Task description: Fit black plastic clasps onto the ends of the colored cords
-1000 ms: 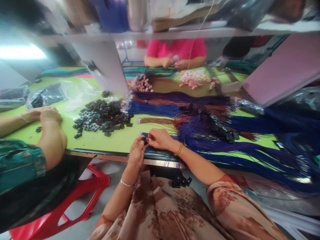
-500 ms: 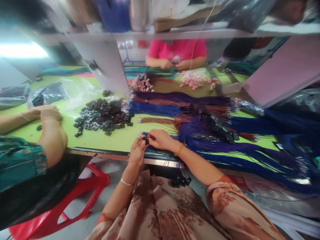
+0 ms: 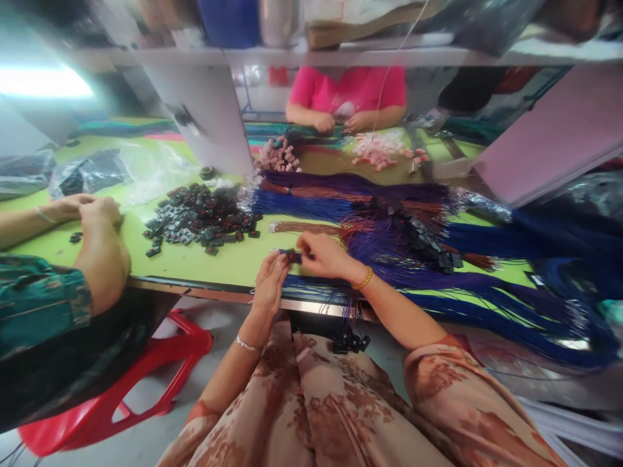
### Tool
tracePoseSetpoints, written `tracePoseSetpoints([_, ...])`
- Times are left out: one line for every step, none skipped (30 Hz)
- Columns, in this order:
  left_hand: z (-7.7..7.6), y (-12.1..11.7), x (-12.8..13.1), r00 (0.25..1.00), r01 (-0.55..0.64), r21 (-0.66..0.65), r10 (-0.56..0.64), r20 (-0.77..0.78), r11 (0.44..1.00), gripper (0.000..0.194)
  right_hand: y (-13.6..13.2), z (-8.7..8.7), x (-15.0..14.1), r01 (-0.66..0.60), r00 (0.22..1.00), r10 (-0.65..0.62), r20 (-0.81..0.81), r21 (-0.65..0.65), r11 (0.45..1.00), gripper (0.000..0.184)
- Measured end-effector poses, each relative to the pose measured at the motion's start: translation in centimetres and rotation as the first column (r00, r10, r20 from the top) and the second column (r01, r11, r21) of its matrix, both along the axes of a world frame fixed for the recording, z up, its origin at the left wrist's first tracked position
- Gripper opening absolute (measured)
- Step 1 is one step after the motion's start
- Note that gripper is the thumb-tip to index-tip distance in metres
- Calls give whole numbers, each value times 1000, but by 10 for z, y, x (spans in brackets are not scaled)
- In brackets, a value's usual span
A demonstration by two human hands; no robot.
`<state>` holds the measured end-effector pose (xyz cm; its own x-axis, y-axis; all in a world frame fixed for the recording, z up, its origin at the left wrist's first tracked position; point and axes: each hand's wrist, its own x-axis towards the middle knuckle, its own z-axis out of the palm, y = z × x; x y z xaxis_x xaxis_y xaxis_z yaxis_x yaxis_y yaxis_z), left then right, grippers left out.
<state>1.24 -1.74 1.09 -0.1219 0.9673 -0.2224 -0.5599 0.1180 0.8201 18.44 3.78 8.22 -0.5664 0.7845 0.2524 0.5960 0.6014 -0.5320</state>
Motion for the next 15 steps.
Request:
tracePoseSetpoints([1,0,0,1000,-1,-3,1,6,1000,35,4,6,13,97,993,-94,-75,40,994,20])
tracePoseSetpoints([1,-1,0,1000,2,-7,-2,4,1000,33,9,10,29,224,964,-208,-165,85,971,21])
tracePoseSetpoints([2,-1,-1,1000,9,-10,-9,-4,1000,32,14,13,47,362,915,-325,-240,129,923,24])
tracePoseSetpoints([1,-1,-1,1000,14,-10,-15,-15,1000,32,19,13,67,502,847,-441,-297,172,848,28])
tracePoseSetpoints([1,-1,-1,1000,17,-8,-17,-23,1000,32,23,10,88,627,767,-549,-332,205,752,33])
tracePoseSetpoints([0,-1,-1,999,19,-5,-19,-26,1000,32,25,4,108,725,686,-647,-333,229,650,36])
tracePoseSetpoints([-1,-1,0,999,19,-4,-19,-26,1000,33,27,-5,126,800,599,-740,-306,253,544,36])
tracePoseSetpoints([-2,-2,1,1000,18,-3,-18,-23,1000,34,27,-15,141,838,532,-814,-235,281,467,36])
tracePoseSetpoints([-3,-2,2,1000,16,-2,-16,-21,1000,35,25,-26,154,846,489,-862,-136,315,430,36])
tracePoseSetpoints([-4,-3,3,1000,15,-2,-15,-22,1000,36,23,-36,163,842,458,-888,-50,345,415,38])
tracePoseSetpoints([-3,-4,5,999,15,1,-15,-29,1000,37,21,-43,169,836,440,-898,18,358,416,40])
tracePoseSetpoints([-2,-6,5,999,19,8,-18,-44,1000,38,17,-47,173,829,435,-898,67,360,428,43])
tracePoseSetpoints([1,-7,3,997,25,25,-23,-71,999,39,13,-48,174,826,434,-896,94,357,437,45])
tracePoseSetpoints([4,-7,-1,993,30,53,-23,-115,998,39,9,-44,173,825,432,-896,99,358,437,48])
tracePoseSetpoints([8,-7,-7,983,32,90,-15,-184,995,39,4,-37,171,828,425,-902,80,369,422,51])
